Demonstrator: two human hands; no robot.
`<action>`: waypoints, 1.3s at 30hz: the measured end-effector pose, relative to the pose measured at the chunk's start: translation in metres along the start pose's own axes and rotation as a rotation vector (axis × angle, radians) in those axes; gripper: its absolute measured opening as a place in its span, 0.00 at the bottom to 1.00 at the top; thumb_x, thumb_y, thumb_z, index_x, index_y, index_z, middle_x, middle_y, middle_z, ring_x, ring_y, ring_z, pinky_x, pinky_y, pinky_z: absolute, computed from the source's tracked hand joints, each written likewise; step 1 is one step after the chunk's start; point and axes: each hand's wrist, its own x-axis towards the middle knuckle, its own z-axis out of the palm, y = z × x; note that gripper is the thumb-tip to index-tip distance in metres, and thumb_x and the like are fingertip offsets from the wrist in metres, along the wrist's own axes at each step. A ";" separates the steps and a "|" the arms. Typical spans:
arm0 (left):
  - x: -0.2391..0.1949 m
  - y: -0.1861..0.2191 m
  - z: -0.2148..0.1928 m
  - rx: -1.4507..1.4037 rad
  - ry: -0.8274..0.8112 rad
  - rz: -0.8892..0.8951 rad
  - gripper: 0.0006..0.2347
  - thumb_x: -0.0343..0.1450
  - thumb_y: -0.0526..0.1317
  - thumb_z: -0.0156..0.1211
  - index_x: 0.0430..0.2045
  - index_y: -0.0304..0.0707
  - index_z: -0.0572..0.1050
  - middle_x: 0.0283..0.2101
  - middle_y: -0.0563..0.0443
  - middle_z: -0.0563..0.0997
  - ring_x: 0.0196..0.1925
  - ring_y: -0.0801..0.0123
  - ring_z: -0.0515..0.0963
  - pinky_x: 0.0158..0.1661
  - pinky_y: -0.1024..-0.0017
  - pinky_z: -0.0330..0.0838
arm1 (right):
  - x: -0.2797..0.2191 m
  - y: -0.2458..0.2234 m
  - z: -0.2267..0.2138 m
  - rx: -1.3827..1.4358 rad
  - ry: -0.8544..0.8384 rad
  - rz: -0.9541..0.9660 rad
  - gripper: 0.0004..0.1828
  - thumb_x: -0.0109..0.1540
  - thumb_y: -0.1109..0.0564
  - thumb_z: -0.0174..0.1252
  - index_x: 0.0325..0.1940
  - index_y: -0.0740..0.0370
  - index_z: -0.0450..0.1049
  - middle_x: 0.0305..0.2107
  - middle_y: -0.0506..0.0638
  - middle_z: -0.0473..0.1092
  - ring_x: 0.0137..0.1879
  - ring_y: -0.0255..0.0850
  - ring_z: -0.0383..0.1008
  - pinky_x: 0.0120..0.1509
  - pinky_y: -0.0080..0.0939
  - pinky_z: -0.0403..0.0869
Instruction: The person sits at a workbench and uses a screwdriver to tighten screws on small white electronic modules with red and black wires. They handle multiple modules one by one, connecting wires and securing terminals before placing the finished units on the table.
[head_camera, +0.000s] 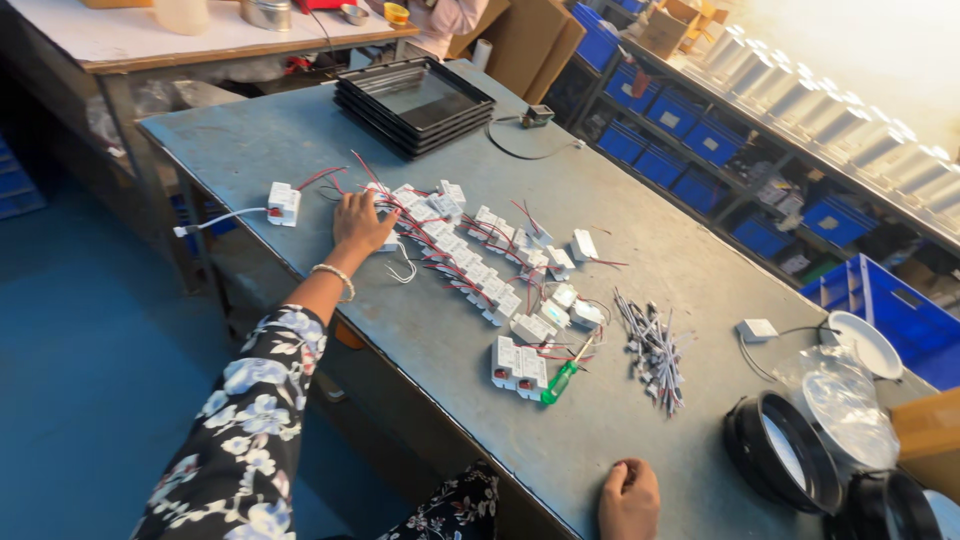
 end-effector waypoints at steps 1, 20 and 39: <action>-0.002 0.004 0.000 0.007 -0.005 0.032 0.34 0.70 0.61 0.57 0.65 0.36 0.64 0.67 0.41 0.68 0.72 0.51 0.61 0.69 0.51 0.54 | -0.004 -0.012 -0.005 -0.064 0.010 -0.010 0.09 0.62 0.54 0.57 0.41 0.60 0.77 0.35 0.54 0.76 0.42 0.48 0.77 0.47 0.49 0.74; -0.240 0.215 -0.018 -0.251 -0.387 0.731 0.30 0.63 0.52 0.69 0.61 0.52 0.70 0.53 0.42 0.72 0.58 0.51 0.67 0.56 0.52 0.60 | -0.024 -0.070 -0.044 0.085 0.021 -0.039 0.08 0.62 0.57 0.57 0.37 0.65 0.76 0.31 0.56 0.74 0.38 0.48 0.75 0.46 0.48 0.73; -0.251 0.262 -0.054 -0.945 -0.367 0.419 0.20 0.68 0.48 0.68 0.53 0.46 0.76 0.48 0.48 0.71 0.51 0.62 0.73 0.54 0.65 0.71 | -0.023 -0.074 -0.054 0.505 0.074 0.146 0.09 0.63 0.58 0.55 0.40 0.67 0.76 0.25 0.52 0.75 0.31 0.38 0.74 0.39 0.39 0.73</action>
